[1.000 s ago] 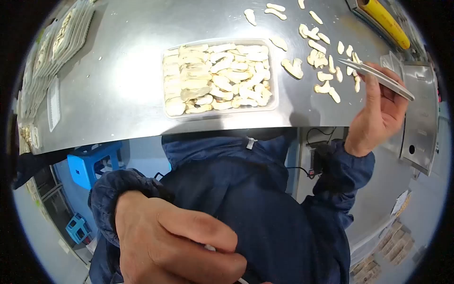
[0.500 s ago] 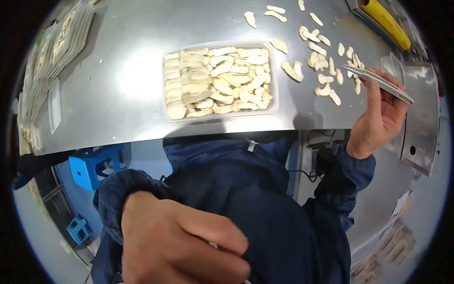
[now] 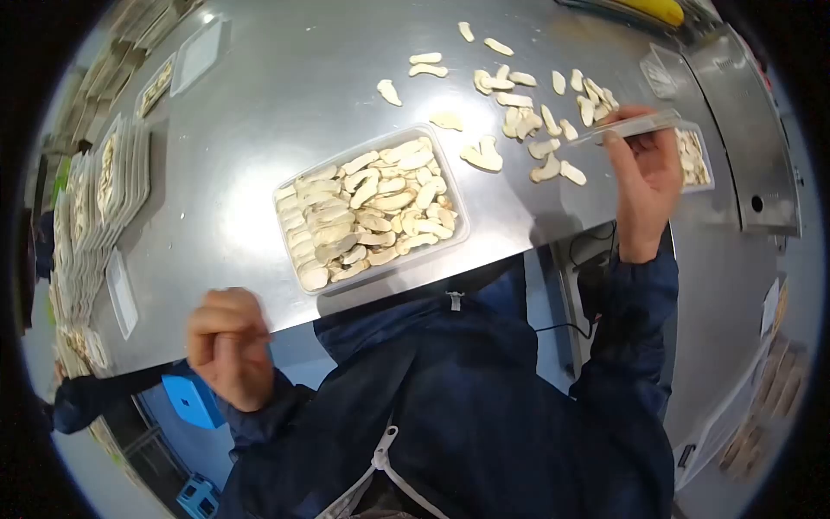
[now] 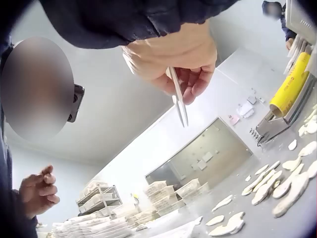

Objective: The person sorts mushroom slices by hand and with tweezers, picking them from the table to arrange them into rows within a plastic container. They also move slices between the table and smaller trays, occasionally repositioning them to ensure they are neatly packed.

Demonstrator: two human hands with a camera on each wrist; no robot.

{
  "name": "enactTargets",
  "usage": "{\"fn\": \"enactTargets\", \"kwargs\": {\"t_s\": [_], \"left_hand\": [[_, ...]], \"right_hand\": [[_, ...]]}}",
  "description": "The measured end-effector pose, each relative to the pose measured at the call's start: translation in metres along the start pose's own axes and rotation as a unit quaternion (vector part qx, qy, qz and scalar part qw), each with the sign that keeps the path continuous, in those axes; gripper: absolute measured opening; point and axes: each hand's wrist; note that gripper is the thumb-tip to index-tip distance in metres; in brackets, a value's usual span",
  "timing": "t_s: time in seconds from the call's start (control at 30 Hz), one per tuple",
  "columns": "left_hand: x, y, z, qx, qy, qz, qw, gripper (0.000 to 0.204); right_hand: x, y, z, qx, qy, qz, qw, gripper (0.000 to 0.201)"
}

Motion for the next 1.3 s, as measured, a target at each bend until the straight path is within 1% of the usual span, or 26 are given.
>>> {"fn": "enactTargets", "kwargs": {"t_s": [0.03,0.07,0.1,0.13,0.17,0.2,0.3,0.47,0.53,0.57,0.63,0.67,0.7,0.73,0.8,0.83,0.87,0.93,1.0,1.03,1.07,1.13,1.17,1.2,1.23,1.3], "left_hand": [[0.005,-0.007,-0.006,-0.051,-0.052,-0.015,0.997,0.009],[0.012,-0.010,-0.002,-0.084,0.024,-0.087,0.992,0.007],[0.020,-0.014,0.001,-0.116,0.098,-0.160,0.975,0.005],[0.022,-0.022,-0.006,-0.118,0.108,-0.192,0.968,0.006],[0.024,-0.030,-0.015,-0.129,0.123,-0.200,0.964,0.007],[0.026,-0.038,-0.025,-0.139,0.138,-0.207,0.959,0.007],[0.035,-0.056,-0.044,-0.187,0.202,-0.152,0.949,0.011],[0.044,-0.054,-0.041,-0.240,0.305,-0.170,0.906,0.018],[0.050,-0.046,-0.042,-0.252,0.323,-0.221,0.885,0.017],[0.052,-0.036,-0.044,-0.257,0.325,-0.265,0.871,0.015],[0.049,-0.033,-0.040,-0.245,0.327,-0.277,0.870,0.011],[0.047,-0.037,-0.032,-0.228,0.327,-0.245,0.884,0.013],[0.045,-0.043,-0.033,-0.191,0.304,-0.235,0.903,0.015],[0.043,-0.049,-0.034,-0.154,0.282,-0.222,0.920,0.018],[0.035,-0.063,-0.048,-0.037,0.193,-0.229,0.953,0.022],[0.025,-0.068,-0.036,-0.021,0.175,-0.199,0.964,0.023],[0.013,-0.075,-0.016,-0.008,0.160,-0.176,0.971,0.025],[0.025,-0.071,-0.031,-0.031,0.167,-0.212,0.962,0.035],[0.020,-0.073,-0.020,0.000,0.155,-0.196,0.968,0.028],[0.015,-0.073,-0.009,0.013,0.148,-0.191,0.970,0.024],[0.011,-0.072,0.002,0.027,0.141,-0.185,0.972,0.021],[0.011,-0.049,0.014,0.052,0.095,-0.210,0.972,0.009],[0.009,-0.029,0.019,0.065,0.056,-0.241,0.967,0.001],[0.001,-0.019,0.026,0.110,0.006,-0.200,0.974,0.004],[-0.007,-0.010,0.034,0.155,-0.046,-0.157,0.974,0.008],[-0.026,0.011,0.049,0.192,-0.109,-0.045,0.974,0.008]], "right_hand": [[-0.001,-0.001,0.004,-0.014,0.023,-0.023,0.999,0.024],[-0.002,-0.002,0.004,-0.051,0.050,-0.050,0.996,0.021],[-0.004,0.002,0.004,-0.064,0.068,-0.052,0.994,0.020],[-0.006,0.008,0.003,-0.077,0.086,-0.054,0.992,0.018],[-0.008,0.014,0.000,-0.088,0.106,-0.056,0.989,0.017],[-0.010,0.018,-0.008,-0.028,0.080,-0.024,0.996,0.017],[-0.015,0.038,-0.016,0.079,0.084,-0.020,0.993,0.017],[-0.021,0.039,-0.016,0.052,0.115,-0.040,0.991,0.017],[-0.018,0.033,-0.020,0.051,0.119,-0.052,0.990,0.018],[-0.015,0.027,-0.024,0.047,0.118,-0.062,0.990,0.018],[-0.007,0.019,-0.027,0.036,0.126,-0.084,0.988,0.017],[-0.001,0.014,-0.028,0.030,0.138,-0.097,0.985,0.017],[0.005,0.008,-0.030,0.025,0.151,-0.109,0.982,0.016],[0.010,0.003,-0.035,-0.059,0.144,-0.081,0.984,0.017],[0.023,0.009,-0.050,-0.169,0.179,-0.052,0.968,0.019],[0.028,0.010,-0.059,-0.223,0.195,-0.037,0.954,0.021],[0.035,-0.002,-0.068,-0.253,0.198,0.022,0.947,0.022],[0.055,-0.035,-0.085,-0.316,0.196,0.145,0.917,0.025],[0.077,-0.057,-0.104,-0.371,0.226,0.180,0.883,0.028],[0.083,-0.057,-0.113,-0.379,0.251,0.171,0.874,0.029],[0.090,-0.066,-0.120,-0.402,0.267,0.186,0.856,0.031],[0.101,-0.060,-0.136,-0.439,0.316,0.096,0.836,0.034],[0.103,-0.060,-0.145,-0.450,0.342,0.050,0.823,0.035],[0.105,-0.064,-0.151,-0.444,0.351,0.031,0.824,0.042],[0.106,-0.071,-0.155,-0.439,0.351,0.052,0.825,0.043],[0.108,-0.086,-0.164,-0.427,0.356,0.091,0.826,0.047]]}}
Point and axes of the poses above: each hand's wrist, its own x-axis towards the middle knuckle, its own z-axis out of the back of the hand, y = z × x, and after that the axes turned 2 degrees about y, right-handed
